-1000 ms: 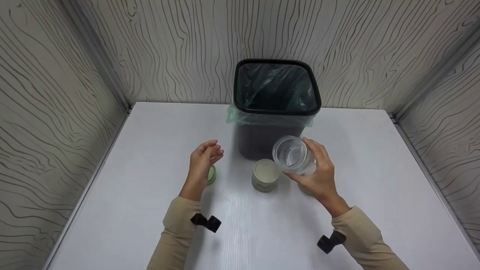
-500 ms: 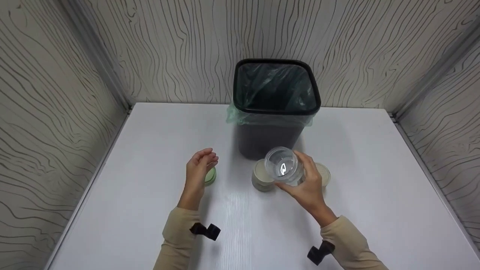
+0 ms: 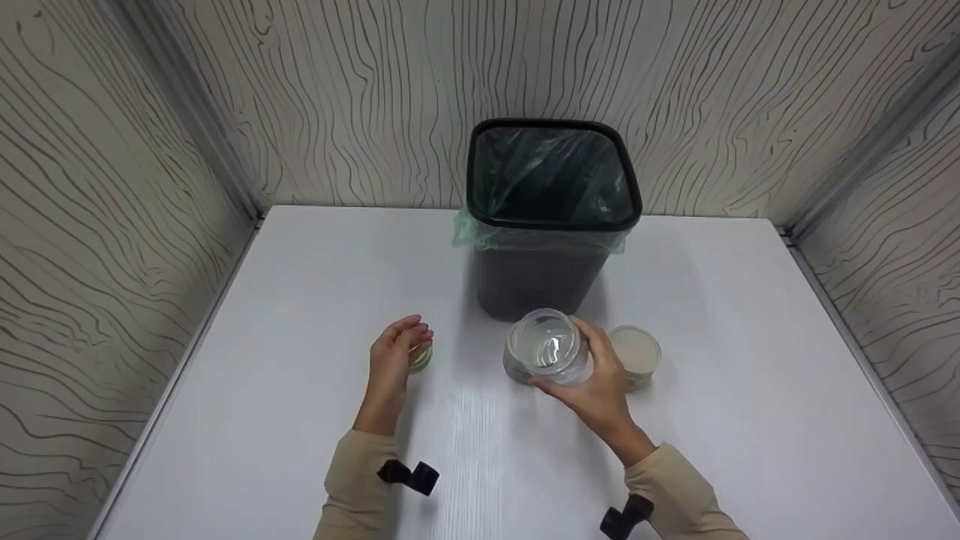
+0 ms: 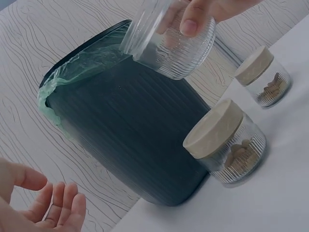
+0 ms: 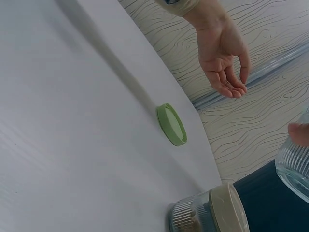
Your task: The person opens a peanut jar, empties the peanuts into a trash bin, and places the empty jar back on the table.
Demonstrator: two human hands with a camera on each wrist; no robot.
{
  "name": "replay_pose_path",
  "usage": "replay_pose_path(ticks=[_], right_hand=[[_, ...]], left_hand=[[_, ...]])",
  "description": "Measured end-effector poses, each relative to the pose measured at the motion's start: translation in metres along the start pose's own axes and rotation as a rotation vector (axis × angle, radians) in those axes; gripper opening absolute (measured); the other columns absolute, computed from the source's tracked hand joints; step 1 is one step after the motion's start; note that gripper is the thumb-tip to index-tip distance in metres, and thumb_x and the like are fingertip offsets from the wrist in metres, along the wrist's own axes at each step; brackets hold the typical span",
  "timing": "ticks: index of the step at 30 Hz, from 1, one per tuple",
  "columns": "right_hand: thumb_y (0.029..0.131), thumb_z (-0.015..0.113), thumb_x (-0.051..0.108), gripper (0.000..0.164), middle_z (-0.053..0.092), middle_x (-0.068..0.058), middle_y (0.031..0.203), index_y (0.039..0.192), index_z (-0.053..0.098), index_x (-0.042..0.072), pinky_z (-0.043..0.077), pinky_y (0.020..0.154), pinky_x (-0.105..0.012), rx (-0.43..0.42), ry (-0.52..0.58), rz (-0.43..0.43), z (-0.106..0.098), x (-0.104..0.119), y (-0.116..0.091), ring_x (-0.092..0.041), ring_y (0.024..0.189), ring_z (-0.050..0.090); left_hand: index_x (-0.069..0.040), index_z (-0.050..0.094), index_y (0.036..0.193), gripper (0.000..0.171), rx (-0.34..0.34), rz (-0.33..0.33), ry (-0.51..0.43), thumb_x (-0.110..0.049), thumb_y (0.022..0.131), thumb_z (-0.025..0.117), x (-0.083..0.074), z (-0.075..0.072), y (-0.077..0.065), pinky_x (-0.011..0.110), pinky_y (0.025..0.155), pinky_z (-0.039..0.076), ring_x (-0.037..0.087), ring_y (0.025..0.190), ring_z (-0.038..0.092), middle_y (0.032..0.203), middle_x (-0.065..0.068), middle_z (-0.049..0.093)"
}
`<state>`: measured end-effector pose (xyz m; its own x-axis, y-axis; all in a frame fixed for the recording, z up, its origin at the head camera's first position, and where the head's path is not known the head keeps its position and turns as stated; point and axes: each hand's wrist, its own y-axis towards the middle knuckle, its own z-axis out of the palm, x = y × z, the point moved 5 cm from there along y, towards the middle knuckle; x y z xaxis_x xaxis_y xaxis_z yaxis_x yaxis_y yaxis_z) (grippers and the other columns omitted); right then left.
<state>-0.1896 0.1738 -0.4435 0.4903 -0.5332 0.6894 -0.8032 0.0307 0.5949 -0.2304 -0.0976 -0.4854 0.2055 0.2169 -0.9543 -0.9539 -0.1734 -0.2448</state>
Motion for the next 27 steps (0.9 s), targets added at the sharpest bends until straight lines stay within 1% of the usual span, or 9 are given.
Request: replay_pose_path(ticks=[2, 5, 8, 11, 15, 18, 20, 24, 27], right_hand=[[0.048, 0.095, 0.014, 0.093, 0.061, -0.020, 0.123, 0.129, 0.052, -0.005, 0.032, 0.106, -0.002, 0.005, 0.001, 0.007, 0.002, 0.000, -0.002, 0.012, 0.122, 0.043], [0.048, 0.095, 0.014, 0.093, 0.061, -0.019, 0.124, 0.129, 0.052, -0.003, 0.031, 0.106, -0.002, 0.016, 0.006, 0.025, 0.006, 0.000, -0.006, 0.011, 0.122, 0.043], [0.048, 0.095, 0.015, 0.093, 0.062, -0.018, 0.124, 0.129, 0.052, -0.003, 0.032, 0.105, -0.003, 0.026, 0.006, 0.028, 0.009, 0.001, -0.008, 0.008, 0.121, 0.045], [0.047, 0.095, 0.016, 0.093, 0.062, -0.016, 0.124, 0.129, 0.053, -0.001, 0.033, 0.105, -0.004, 0.042, 0.003, 0.029, 0.013, 0.001, -0.011, 0.005, 0.121, 0.048], [0.048, 0.095, 0.018, 0.092, 0.063, -0.014, 0.123, 0.129, 0.053, 0.001, 0.037, 0.103, -0.008, 0.069, -0.013, 0.052, 0.019, 0.001, -0.015, -0.005, 0.119, 0.054], [0.050, 0.095, 0.019, 0.091, 0.063, -0.013, 0.123, 0.128, 0.053, 0.001, 0.042, 0.102, -0.014, 0.087, -0.018, 0.070, 0.024, 0.001, -0.017, -0.015, 0.117, 0.057], [0.051, 0.094, 0.019, 0.090, 0.063, -0.012, 0.124, 0.128, 0.053, 0.002, 0.043, 0.103, -0.017, 0.097, -0.009, 0.083, 0.028, 0.001, -0.018, -0.019, 0.118, 0.058], [0.052, 0.094, 0.018, 0.089, 0.062, -0.010, 0.126, 0.129, 0.052, 0.003, 0.043, 0.106, -0.019, 0.116, 0.030, 0.099, 0.035, 0.003, -0.019, -0.019, 0.120, 0.057], [0.052, 0.094, 0.017, 0.089, 0.062, -0.009, 0.127, 0.130, 0.051, 0.003, 0.044, 0.106, -0.023, 0.132, 0.044, 0.107, 0.040, 0.004, -0.019, -0.018, 0.120, 0.057]], left_hand=[[0.005, 0.052, 0.125, 0.032, -0.003, -0.002, 0.004, -0.011, 0.099, 0.045, 0.002, -0.001, 0.000, 0.020, 0.089, 0.056, 0.013, 0.099, 0.064, 0.109, 0.009, 0.061], [0.005, 0.052, 0.125, 0.031, -0.014, -0.010, -0.003, -0.010, 0.098, 0.046, 0.006, -0.003, -0.001, 0.018, 0.086, 0.057, 0.010, 0.093, 0.064, 0.107, 0.009, 0.063], [0.007, 0.052, 0.124, 0.032, -0.011, -0.017, -0.028, -0.010, 0.097, 0.048, 0.009, -0.005, -0.001, 0.016, 0.084, 0.056, 0.006, 0.089, 0.063, 0.103, 0.006, 0.064], [0.007, 0.052, 0.123, 0.032, -0.006, -0.024, -0.040, -0.009, 0.096, 0.049, 0.012, -0.007, -0.002, 0.015, 0.084, 0.055, 0.006, 0.089, 0.063, 0.099, 0.002, 0.064], [0.007, 0.051, 0.125, 0.033, -0.002, -0.039, -0.028, -0.010, 0.097, 0.048, 0.016, -0.010, -0.002, 0.015, 0.086, 0.055, 0.007, 0.092, 0.064, 0.096, -0.002, 0.063], [0.008, 0.049, 0.128, 0.035, -0.010, -0.052, -0.025, -0.011, 0.098, 0.048, 0.020, -0.012, -0.004, 0.017, 0.087, 0.056, 0.007, 0.092, 0.064, 0.097, -0.002, 0.064], [0.009, 0.048, 0.129, 0.037, -0.013, -0.058, -0.037, -0.010, 0.098, 0.047, 0.022, -0.013, -0.005, 0.017, 0.088, 0.056, 0.006, 0.091, 0.064, 0.096, -0.001, 0.064], [0.011, 0.046, 0.129, 0.037, -0.016, -0.081, -0.066, -0.008, 0.098, 0.047, 0.028, -0.015, -0.006, 0.016, 0.086, 0.056, 0.006, 0.089, 0.064, 0.093, -0.001, 0.064], [0.011, 0.046, 0.130, 0.037, -0.022, -0.089, -0.058, -0.007, 0.097, 0.047, 0.031, -0.017, -0.007, 0.015, 0.085, 0.056, 0.007, 0.090, 0.065, 0.092, -0.001, 0.064]])
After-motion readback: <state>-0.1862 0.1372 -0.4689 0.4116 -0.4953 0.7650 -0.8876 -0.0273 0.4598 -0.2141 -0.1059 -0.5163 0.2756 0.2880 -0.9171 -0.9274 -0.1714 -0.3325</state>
